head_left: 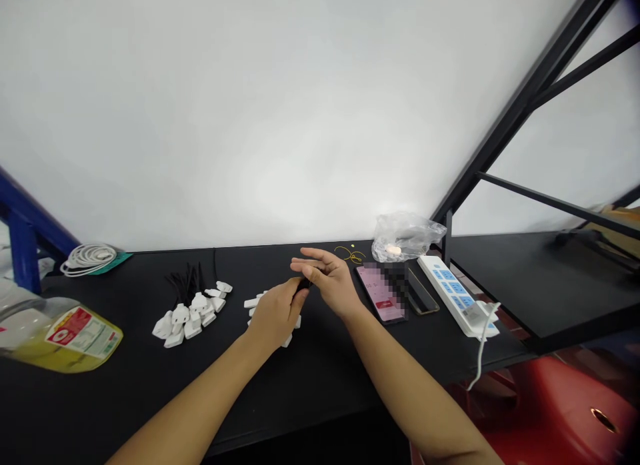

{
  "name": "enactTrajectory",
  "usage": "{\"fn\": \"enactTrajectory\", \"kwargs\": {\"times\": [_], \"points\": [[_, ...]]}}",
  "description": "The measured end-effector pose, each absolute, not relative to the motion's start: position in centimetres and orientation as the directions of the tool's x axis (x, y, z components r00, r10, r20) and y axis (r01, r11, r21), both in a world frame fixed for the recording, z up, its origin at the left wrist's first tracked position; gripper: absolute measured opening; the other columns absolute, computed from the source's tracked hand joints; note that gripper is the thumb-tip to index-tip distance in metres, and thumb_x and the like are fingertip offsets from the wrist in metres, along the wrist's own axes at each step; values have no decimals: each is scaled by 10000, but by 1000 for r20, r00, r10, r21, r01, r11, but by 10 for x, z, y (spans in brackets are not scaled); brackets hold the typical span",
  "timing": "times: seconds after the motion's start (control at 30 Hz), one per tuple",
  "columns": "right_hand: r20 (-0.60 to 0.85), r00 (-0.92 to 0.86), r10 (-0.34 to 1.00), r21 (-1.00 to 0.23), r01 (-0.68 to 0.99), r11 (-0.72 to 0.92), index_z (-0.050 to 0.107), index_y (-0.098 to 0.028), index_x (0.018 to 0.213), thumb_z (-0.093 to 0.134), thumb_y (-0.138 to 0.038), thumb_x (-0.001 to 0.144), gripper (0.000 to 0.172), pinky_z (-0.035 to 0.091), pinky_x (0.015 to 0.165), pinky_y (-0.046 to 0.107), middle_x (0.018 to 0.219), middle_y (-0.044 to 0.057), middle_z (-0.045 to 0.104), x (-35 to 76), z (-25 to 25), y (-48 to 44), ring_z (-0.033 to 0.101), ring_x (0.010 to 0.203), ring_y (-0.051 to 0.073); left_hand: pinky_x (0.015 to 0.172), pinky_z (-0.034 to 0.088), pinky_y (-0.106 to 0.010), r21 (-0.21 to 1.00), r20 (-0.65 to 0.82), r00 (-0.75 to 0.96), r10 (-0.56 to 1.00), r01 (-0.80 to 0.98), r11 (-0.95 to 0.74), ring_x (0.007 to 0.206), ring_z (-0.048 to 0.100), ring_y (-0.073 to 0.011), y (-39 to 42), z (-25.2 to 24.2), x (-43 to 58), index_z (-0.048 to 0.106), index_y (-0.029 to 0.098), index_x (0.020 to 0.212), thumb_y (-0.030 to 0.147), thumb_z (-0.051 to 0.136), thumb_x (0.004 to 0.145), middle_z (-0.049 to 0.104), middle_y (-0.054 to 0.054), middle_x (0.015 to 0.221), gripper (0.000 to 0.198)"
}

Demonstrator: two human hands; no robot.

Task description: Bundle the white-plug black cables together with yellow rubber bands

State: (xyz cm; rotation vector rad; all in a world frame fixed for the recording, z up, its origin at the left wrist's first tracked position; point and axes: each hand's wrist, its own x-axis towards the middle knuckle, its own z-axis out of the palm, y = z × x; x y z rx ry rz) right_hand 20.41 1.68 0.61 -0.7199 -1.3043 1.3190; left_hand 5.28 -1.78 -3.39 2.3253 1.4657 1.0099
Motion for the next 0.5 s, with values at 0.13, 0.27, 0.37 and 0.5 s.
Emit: {"fn": "enactTrajectory", "kwargs": {"times": [0.13,0.27,0.37,0.5], "points": [[285,-214,934,-919,-338,203,669,-235,982,843,-320,717,328,538,954,424,931,41,780,205,7,16,727,1012,233,671,463,-312,501,411,281,867,725,-472,785,681,-224,-18,-32,52,583,209,1104,363,338,1029,704,-39,852,298],[331,-194,923,-916,-302,265,657,-219,830,811,-314,744,201,543,915,402,916,48,766,209,5,16,710,1011,228,677,478,-321,503,390,305,869,719,-479,803,692,-234,-17,-30,53,599,211,1127,366,349,1024,720,-49,885,312],[374,-294,880,-927,-78,368,657,-205,765,777,-283,745,145,547,792,353,840,39,723,215,8,15,686,857,201,676,483,-328,521,379,316,870,704,-483,795,691,-242,-17,-31,53,621,204,1088,372,339,1027,715,-54,850,334],[506,-273,818,-818,149,555,671,-213,884,714,-233,763,130,501,815,338,880,29,667,225,13,17,618,829,173,722,513,-339,629,390,252,886,630,-456,859,699,-243,-16,-34,48,558,205,1273,414,389,1013,718,-68,945,374]]}}
